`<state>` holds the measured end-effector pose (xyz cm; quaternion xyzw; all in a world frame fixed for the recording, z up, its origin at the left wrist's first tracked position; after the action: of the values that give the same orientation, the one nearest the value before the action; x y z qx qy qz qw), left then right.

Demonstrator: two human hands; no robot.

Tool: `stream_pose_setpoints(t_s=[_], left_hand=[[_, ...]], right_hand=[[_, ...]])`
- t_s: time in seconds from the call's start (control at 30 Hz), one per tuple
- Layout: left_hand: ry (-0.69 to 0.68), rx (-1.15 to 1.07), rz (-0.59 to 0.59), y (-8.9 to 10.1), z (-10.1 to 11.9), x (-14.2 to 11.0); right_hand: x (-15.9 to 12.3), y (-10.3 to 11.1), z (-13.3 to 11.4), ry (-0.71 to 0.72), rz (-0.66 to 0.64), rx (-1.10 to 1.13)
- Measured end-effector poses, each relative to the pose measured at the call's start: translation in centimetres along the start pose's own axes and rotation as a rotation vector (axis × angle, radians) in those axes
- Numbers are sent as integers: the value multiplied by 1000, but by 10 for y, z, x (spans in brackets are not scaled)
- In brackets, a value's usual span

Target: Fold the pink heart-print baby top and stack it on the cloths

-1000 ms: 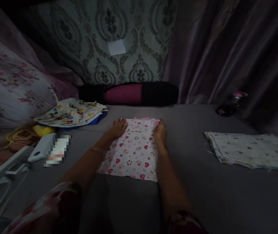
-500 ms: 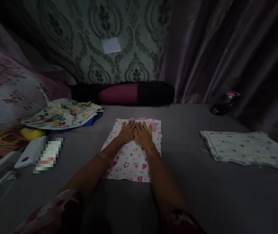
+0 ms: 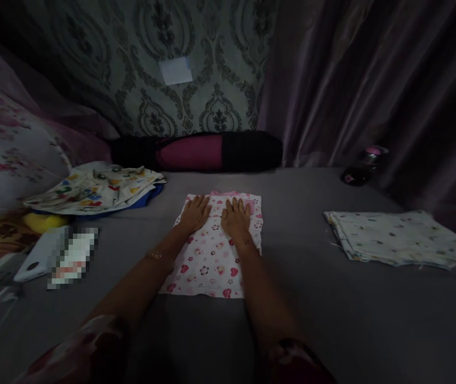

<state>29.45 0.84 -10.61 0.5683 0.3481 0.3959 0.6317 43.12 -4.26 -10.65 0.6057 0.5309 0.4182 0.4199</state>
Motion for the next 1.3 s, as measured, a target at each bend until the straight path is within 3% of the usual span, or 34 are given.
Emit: stream_pose_setpoints(t_s=[0.27, 0.47, 0.7, 0.93, 1.07, 1.17, 1.3], left_hand=[[-10, -9, -68, -2, -30, 2], [-137, 6, -85, -3, -36, 3], [-136, 10, -92, -6, -39, 2], [-55, 16, -207, 4, -25, 6], [-97, 62, -31, 20, 10, 4], [-121, 78, 14, 12, 27, 1], [-99, 82, 9, -2, 27, 3]], right_hand=[[1, 12, 21, -68, 31, 31], [-3, 19, 34, -122, 118, 59], [-7, 19, 41, -178, 164, 79], [0, 19, 40, -241, 17, 31], [9, 26, 3, -12, 28, -89], [13, 13, -22, 158, -54, -155], [16, -2, -26, 195, -113, -188]])
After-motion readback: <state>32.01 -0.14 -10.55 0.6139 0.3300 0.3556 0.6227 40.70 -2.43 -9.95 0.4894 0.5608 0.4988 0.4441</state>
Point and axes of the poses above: each hand's wrist, its own x-axis towards the middle knuckle, its own y-axis out of the back of the hand, z = x × y, the point moved 9 cm from there along x, towards the middle knuckle, and after that the axes turned 12 degrees about -z, right-handed, at the moved point
